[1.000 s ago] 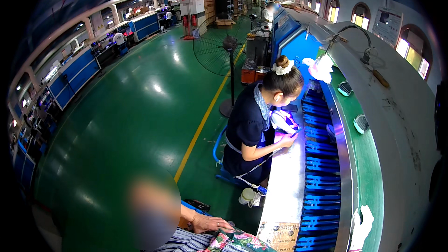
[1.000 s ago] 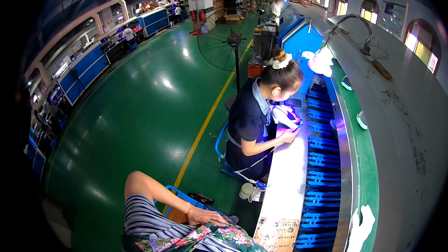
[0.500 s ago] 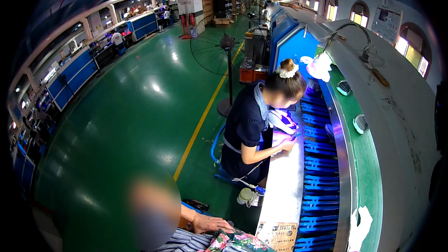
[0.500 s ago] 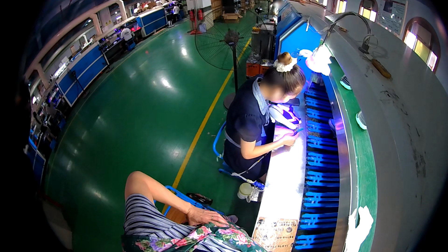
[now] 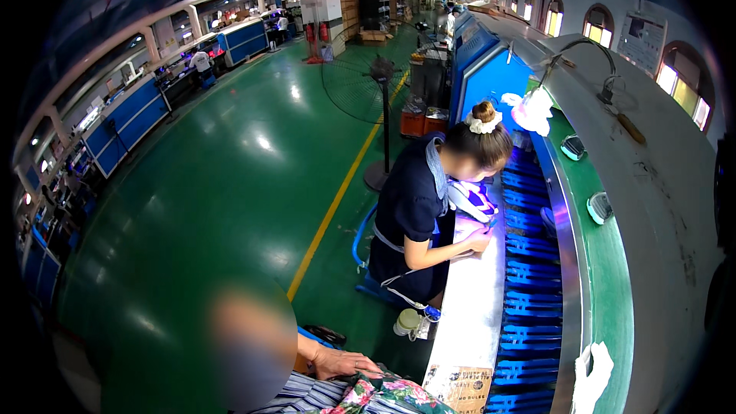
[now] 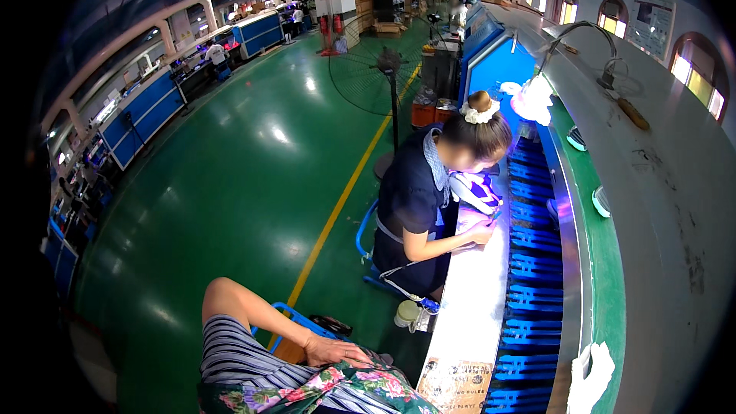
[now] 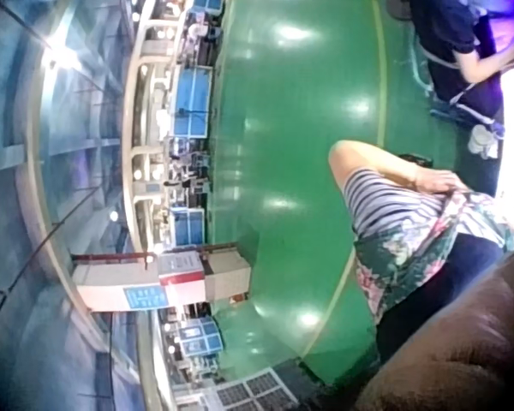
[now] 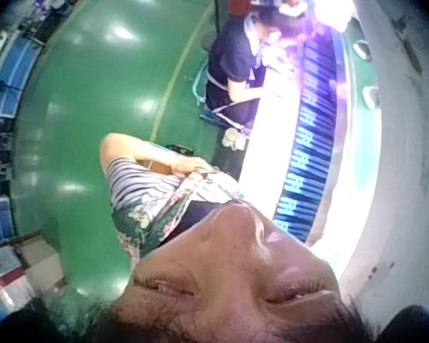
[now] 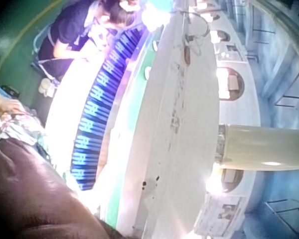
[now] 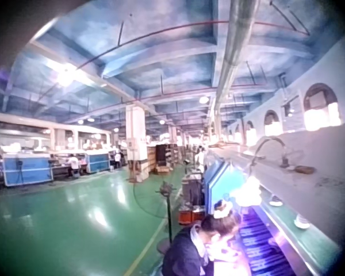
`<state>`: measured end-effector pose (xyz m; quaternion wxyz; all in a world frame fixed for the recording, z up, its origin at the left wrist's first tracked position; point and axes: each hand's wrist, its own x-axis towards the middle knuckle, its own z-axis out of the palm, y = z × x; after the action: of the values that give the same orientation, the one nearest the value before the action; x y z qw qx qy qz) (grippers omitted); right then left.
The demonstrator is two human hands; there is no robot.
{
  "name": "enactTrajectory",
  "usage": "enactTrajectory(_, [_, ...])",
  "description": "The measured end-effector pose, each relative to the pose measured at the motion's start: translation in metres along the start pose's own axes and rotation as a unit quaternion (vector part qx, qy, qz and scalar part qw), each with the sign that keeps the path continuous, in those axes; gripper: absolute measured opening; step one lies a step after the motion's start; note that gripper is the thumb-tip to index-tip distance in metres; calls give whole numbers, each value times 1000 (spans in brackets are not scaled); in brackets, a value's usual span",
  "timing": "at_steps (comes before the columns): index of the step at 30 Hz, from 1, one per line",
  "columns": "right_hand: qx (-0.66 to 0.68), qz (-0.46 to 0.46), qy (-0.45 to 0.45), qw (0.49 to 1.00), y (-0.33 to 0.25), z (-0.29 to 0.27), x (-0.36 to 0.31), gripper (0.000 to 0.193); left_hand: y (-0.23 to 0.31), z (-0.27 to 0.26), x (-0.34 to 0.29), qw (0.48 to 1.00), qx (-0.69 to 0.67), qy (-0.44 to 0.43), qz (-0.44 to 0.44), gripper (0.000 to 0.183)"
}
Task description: The person applies glue to the soles of shoes using a brush. They pick up shoes from a conveyor belt, apply glue to the bottom, and place them back on the belt.
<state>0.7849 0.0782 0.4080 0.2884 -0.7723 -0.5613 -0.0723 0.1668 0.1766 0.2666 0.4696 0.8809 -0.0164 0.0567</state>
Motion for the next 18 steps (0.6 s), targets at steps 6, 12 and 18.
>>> enactTrajectory(6, [230,102,18,968,17,6,2,44,12,2,-9,999,-15,5,-31,122])
enactTrajectory(12, [249,176,7,952,-13,-6,21,38,10,5,-17,999,-15,-7,-34,123])
enactTrajectory(18, [202,173,2,964,-15,-13,19,34,7,0,-12,999,-29,-9,-17,120])
